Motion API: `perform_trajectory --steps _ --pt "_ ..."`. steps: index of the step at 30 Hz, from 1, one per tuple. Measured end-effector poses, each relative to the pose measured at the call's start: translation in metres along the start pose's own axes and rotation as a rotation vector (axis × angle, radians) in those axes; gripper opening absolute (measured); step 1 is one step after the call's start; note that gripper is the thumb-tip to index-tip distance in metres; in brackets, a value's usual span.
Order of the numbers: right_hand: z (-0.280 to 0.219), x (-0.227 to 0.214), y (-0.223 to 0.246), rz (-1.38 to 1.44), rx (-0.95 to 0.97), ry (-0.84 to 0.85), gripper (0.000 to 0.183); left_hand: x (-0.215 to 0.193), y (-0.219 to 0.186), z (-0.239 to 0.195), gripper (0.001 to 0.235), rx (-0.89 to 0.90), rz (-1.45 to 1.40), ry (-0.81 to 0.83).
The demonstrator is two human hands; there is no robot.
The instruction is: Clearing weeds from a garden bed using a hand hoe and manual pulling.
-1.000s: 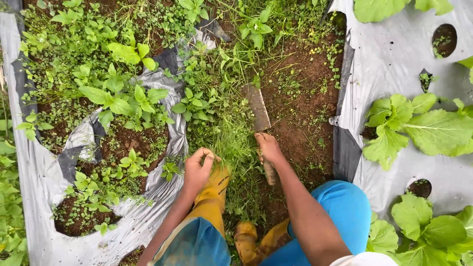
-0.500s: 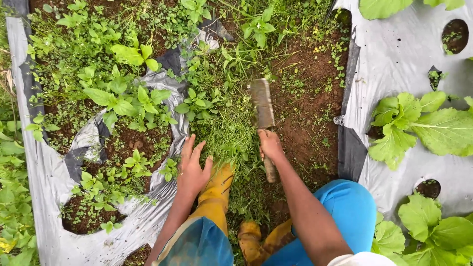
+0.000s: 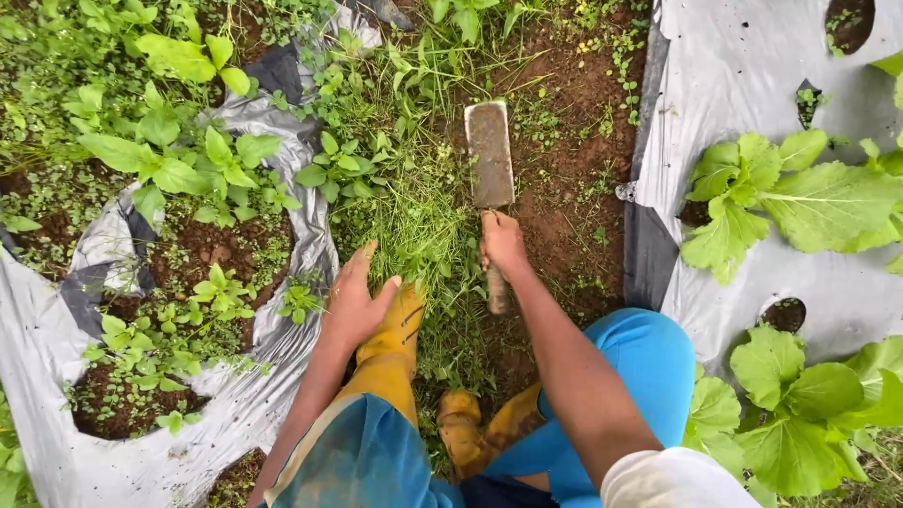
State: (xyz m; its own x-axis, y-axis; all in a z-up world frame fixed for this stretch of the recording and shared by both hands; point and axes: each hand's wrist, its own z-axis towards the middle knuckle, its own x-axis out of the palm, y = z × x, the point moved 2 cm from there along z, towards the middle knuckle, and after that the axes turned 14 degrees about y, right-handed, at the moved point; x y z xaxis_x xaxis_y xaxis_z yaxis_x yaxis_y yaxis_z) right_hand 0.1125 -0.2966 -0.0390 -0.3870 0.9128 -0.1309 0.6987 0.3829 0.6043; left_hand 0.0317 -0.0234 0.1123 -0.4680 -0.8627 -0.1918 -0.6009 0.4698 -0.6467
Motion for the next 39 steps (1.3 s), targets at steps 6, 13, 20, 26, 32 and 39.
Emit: perform_trajectory --steps 6,13,20,26,32,39 --pt "-0.015 0.007 -0.01 0.059 -0.011 0.04 0.031 0.008 0.012 0.003 0.079 -0.024 -0.027 -0.005" --pt "-0.058 0.013 0.015 0.274 -0.095 -0.279 0.033 -0.004 -0.011 0.025 0.089 0.133 0.113 -0.007" --pt "-0.033 -0.019 0.07 0.018 -0.153 -0.335 0.035 -0.002 0.005 0.062 0.086 0.132 0.18 0.049" --pt "0.006 -0.002 0.002 -0.074 0.071 -0.025 0.04 0.021 0.038 0.068 0.057 0.17 0.104 0.101" --pt "0.01 -0.002 0.01 -0.116 0.037 0.035 0.039 0.026 0.055 0.072 0.042 0.284 0.058 -0.063" --pt "-0.048 0.026 0.091 -0.121 -0.146 0.041 0.028 0.008 0.053 0.037 0.028 0.574 0.146 -0.527"
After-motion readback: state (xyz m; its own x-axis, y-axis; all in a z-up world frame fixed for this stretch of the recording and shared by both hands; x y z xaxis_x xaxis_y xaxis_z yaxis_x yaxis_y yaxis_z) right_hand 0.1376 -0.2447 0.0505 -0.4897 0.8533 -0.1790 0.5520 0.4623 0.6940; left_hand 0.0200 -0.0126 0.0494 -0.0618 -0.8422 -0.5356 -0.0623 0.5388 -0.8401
